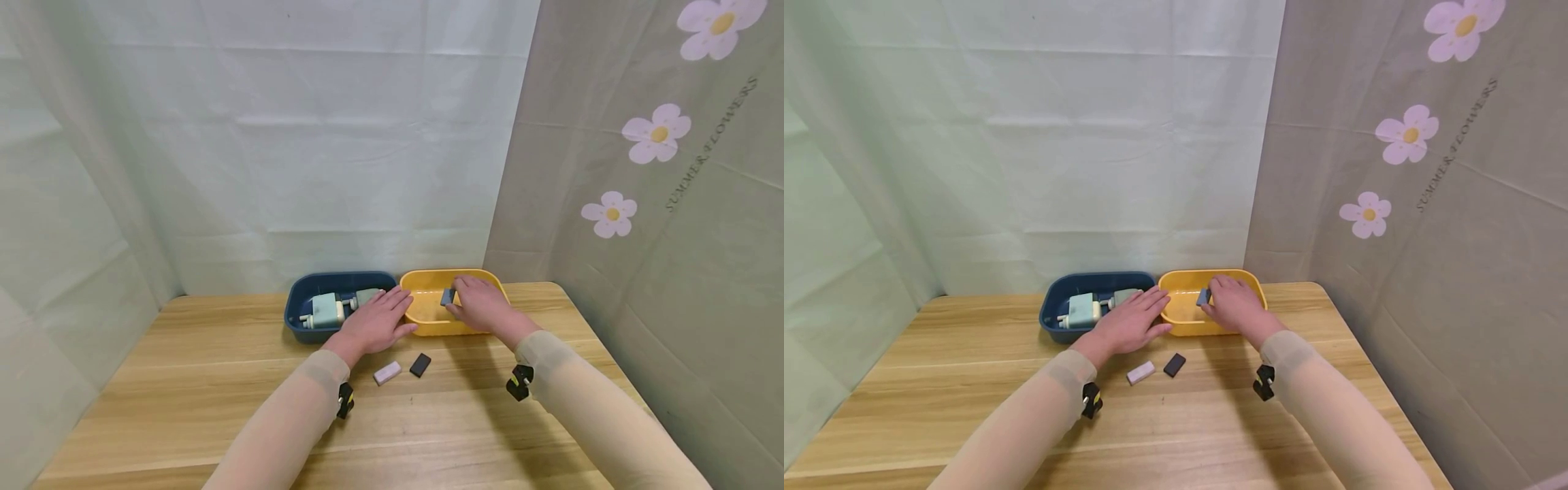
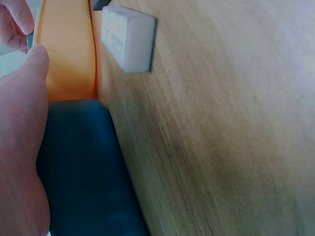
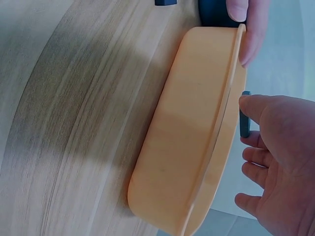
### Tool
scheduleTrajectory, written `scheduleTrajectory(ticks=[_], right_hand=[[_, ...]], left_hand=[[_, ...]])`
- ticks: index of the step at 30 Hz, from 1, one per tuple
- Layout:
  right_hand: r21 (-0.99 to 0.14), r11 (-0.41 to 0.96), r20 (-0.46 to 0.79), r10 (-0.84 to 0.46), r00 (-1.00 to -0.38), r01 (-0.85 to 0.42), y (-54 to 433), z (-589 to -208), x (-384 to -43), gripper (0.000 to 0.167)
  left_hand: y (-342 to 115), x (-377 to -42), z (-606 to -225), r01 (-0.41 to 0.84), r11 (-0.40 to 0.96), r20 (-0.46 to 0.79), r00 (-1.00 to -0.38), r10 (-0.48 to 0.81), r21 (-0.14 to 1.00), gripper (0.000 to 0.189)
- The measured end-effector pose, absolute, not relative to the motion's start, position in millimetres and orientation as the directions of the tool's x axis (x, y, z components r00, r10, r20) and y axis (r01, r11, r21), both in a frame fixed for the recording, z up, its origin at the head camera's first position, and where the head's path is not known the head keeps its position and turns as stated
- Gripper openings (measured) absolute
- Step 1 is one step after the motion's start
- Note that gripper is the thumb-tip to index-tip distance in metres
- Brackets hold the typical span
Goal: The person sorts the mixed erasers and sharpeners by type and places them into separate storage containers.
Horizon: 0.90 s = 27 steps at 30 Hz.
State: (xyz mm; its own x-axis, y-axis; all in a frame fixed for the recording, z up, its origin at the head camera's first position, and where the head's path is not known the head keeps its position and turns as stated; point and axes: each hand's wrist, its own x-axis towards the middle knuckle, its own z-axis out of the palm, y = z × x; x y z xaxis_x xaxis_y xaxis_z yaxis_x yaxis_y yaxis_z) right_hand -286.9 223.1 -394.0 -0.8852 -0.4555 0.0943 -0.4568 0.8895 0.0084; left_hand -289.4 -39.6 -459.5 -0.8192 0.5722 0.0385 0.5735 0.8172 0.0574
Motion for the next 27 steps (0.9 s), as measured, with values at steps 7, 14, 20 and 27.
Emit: scheduleTrajectory(ticks=[7, 14, 20, 27], right_hand=[[0.010, 0.891, 0.087, -0.454, -0.887, -0.455, 222.6, -394.3, -289.4, 0.041], [0.014, 0.890, 0.103, -0.454, -0.885, -0.456, 221.0, -395.5, -291.4, 0.040], [0.030, 0.888, 0.097, -0.459, -0.883, -0.458, 221.3, -398.6, -293.2, 0.049], [0.010, 0.899, 0.073, -0.438, -0.896, -0.438, 220.9, -398.6, -292.2, 0.065]], left_hand=[[-39.9, -289.7, -460.2, 0.579, 0.814, 0.045, -0.815, 0.577, 0.045, 0.078], [-39.4, -290.6, -460.7, 0.575, 0.817, 0.034, -0.818, 0.574, 0.040, 0.079], [-39.0, -289.6, -459.0, 0.576, 0.815, 0.028, -0.817, 0.576, 0.054, 0.078], [-39.5, -289.9, -458.6, 0.577, 0.815, 0.028, -0.817, 0.576, 0.048, 0.078]])
